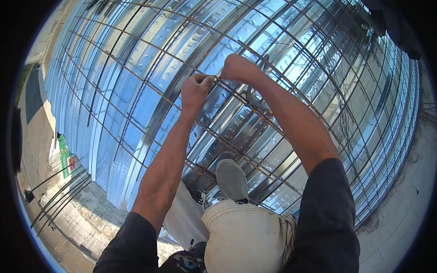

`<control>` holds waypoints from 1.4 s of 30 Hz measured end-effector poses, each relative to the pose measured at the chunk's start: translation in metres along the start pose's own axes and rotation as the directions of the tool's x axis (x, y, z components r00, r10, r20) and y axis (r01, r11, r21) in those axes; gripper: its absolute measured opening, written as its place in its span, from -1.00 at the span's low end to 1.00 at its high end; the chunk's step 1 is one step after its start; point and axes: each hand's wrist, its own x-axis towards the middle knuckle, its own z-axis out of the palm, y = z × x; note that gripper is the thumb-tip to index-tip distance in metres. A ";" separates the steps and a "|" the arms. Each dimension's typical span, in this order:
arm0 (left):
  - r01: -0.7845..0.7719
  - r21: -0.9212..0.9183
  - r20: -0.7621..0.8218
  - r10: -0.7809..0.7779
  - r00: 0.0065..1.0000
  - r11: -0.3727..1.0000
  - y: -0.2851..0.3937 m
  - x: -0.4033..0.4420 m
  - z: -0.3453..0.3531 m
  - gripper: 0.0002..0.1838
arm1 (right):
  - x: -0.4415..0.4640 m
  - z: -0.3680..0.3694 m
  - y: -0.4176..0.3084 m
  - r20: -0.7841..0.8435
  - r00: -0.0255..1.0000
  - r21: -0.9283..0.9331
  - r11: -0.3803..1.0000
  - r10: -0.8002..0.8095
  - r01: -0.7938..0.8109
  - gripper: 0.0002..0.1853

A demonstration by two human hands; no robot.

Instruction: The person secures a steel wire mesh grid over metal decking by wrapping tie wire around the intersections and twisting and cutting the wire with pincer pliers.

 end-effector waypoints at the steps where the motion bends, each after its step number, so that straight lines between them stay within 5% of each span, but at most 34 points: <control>1: 0.028 0.000 -0.017 -0.028 0.999 1.000 0.001 -0.001 0.002 -0.72 | -0.003 0.004 0.001 -0.026 0.999 0.171 0.985 0.019 -0.014 -0.71; 4: 0.068 -0.067 -0.044 -0.071 0.996 0.995 0.000 -0.004 0.009 -0.72 | -0.025 0.041 0.000 -0.088 0.991 0.636 0.771 0.102 -0.023 -0.69; 7: -0.046 -0.117 -0.091 0.035 0.995 0.992 -0.009 -0.011 0.014 -0.72 | -0.042 0.064 0.003 -0.101 0.979 0.820 0.573 0.180 -0.021 -0.68; 11: -0.048 -0.100 -0.071 0.041 0.997 0.994 -0.013 -0.013 0.016 -0.73 | -0.058 0.050 0.002 -0.157 0.979 0.698 0.716 0.129 0.017 -0.67; 15: -0.024 -0.179 -0.119 0.003 0.993 0.984 -0.030 -0.007 0.023 -0.75 | -0.038 0.029 0.016 -0.229 0.971 0.305 0.952 0.068 0.005 -0.70; 22: 0.005 -0.405 -0.080 -0.041 0.996 0.914 -0.045 -0.004 0.022 -0.73 | -0.026 0.035 0.020 -0.181 0.979 0.549 0.836 0.090 0.025 -0.72; 24: -0.041 -0.256 -0.098 0.016 0.995 0.966 -0.025 -0.007 0.020 -0.75 | -0.034 0.037 0.014 -0.096 0.984 0.710 0.704 0.148 -0.036 -0.70; 28: -0.051 -0.055 -0.080 0.046 0.996 0.997 -0.007 -0.004 0.018 -0.74 | -0.053 0.051 -0.012 -0.120 0.975 0.723 0.690 0.187 -0.044 -0.69; 33: -0.083 0.019 -0.120 0.084 0.989 0.996 -0.014 -0.005 0.028 -0.78 | -0.059 0.077 -0.026 -0.325 0.941 0.396 0.917 0.098 0.041 -0.69; 35: -0.263 0.043 -0.124 0.267 0.956 0.964 -0.027 -0.007 0.028 -0.80 | -0.058 0.075 -0.024 -0.371 0.929 0.193 0.977 -0.007 0.084 -0.72; 38: -0.478 0.070 -0.066 0.482 0.874 0.876 -0.035 -0.005 0.024 -0.83 | -0.067 0.045 -0.039 -0.280 0.957 -0.058 0.997 -0.073 0.059 -0.80; 42: -0.439 0.061 0.039 0.438 0.898 0.896 -0.045 0.003 0.028 -0.85 | -0.048 0.015 -0.043 -0.167 0.919 -0.353 0.892 -0.357 0.282 -0.84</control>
